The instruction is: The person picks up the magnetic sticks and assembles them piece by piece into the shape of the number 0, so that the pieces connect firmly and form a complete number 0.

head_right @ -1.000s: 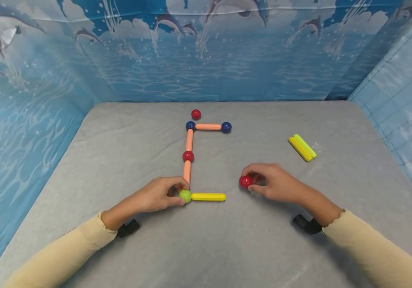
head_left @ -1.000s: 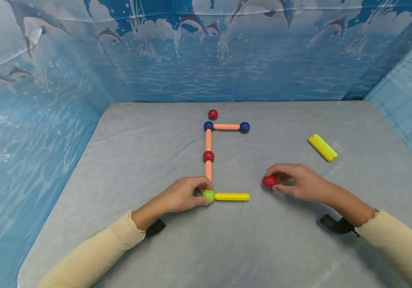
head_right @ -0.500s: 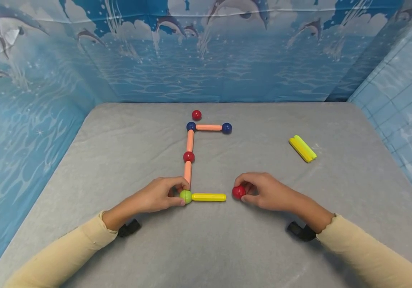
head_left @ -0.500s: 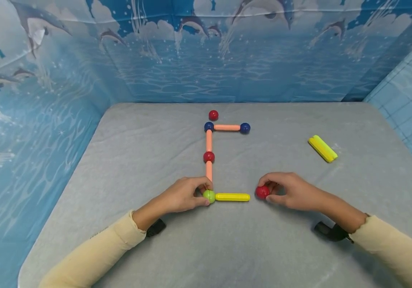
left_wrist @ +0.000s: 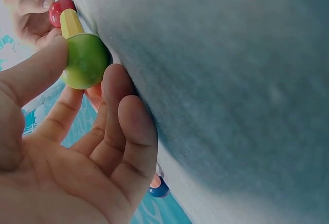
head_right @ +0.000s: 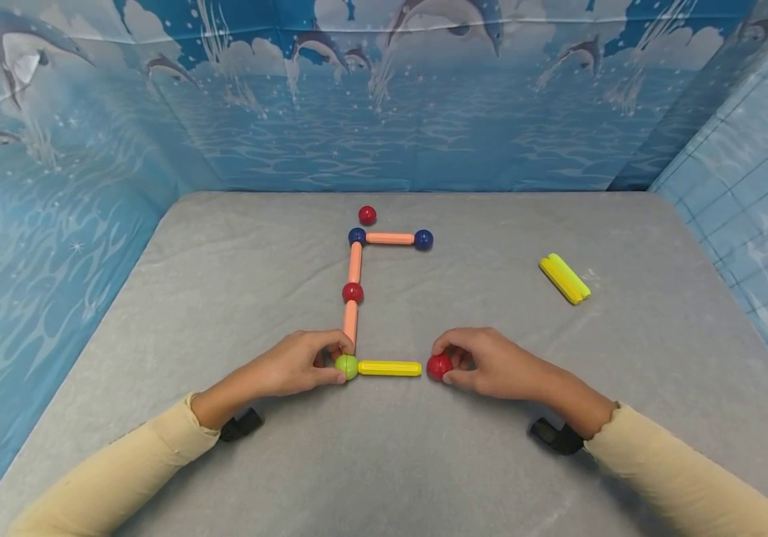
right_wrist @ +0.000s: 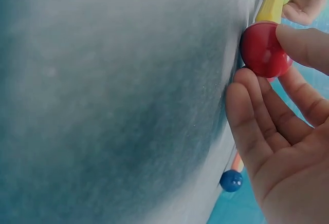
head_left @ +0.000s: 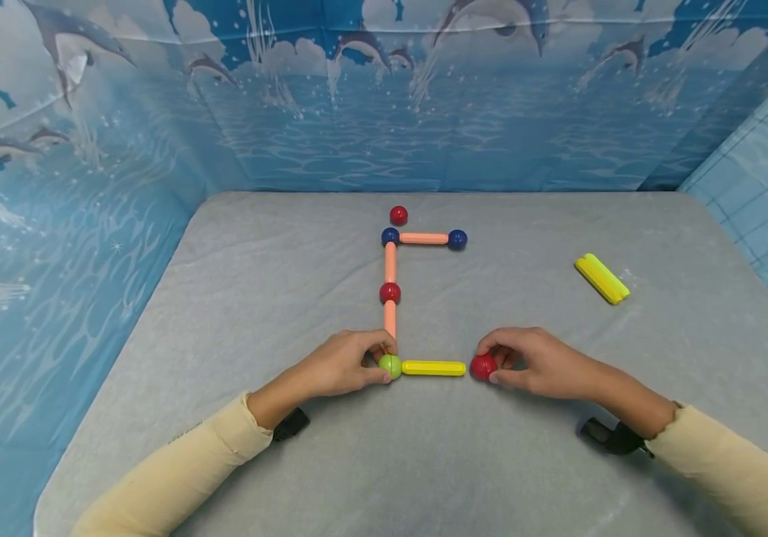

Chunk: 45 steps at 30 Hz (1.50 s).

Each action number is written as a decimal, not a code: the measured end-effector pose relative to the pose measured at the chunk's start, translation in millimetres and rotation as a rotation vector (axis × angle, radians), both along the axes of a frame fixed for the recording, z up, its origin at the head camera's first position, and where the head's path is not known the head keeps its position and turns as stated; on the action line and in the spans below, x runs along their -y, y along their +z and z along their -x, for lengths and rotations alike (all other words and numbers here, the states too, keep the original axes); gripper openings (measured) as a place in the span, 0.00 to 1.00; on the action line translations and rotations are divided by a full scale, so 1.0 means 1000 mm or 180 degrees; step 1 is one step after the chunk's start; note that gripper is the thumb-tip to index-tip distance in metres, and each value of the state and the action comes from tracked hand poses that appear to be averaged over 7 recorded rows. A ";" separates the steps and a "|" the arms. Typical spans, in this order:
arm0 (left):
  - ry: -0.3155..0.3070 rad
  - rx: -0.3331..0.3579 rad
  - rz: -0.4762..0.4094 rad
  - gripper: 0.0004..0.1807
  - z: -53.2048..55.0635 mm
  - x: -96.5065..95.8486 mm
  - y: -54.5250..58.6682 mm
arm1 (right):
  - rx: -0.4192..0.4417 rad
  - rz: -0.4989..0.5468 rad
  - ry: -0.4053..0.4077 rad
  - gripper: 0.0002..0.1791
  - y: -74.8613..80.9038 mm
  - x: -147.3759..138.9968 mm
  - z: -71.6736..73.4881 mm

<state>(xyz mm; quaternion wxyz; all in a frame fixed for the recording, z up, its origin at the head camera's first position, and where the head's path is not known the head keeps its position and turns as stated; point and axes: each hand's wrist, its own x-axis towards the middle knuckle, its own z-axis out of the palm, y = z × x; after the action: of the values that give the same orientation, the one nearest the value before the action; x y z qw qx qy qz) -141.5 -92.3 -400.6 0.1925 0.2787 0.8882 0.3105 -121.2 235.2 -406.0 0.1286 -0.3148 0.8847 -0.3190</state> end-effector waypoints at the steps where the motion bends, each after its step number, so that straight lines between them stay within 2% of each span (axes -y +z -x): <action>1: -0.0002 -0.0002 -0.0003 0.13 0.000 0.000 0.000 | 0.0000 -0.0003 -0.0001 0.15 0.000 0.000 0.000; 25: -0.0020 -0.0040 0.0041 0.13 -0.002 0.000 0.000 | 0.0247 -0.0021 0.0025 0.16 -0.002 0.006 0.005; 45: -0.0080 -0.0107 0.0044 0.13 -0.002 0.001 0.000 | 0.0171 -0.0024 -0.0003 0.16 -0.002 0.007 0.004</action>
<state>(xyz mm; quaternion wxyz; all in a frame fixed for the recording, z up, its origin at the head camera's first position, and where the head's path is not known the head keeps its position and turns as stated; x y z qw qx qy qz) -139.7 -93.3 -400.3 0.1834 0.2937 0.8899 0.2971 -124.8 228.4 -407.9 0.1533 -0.3052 0.8822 -0.3241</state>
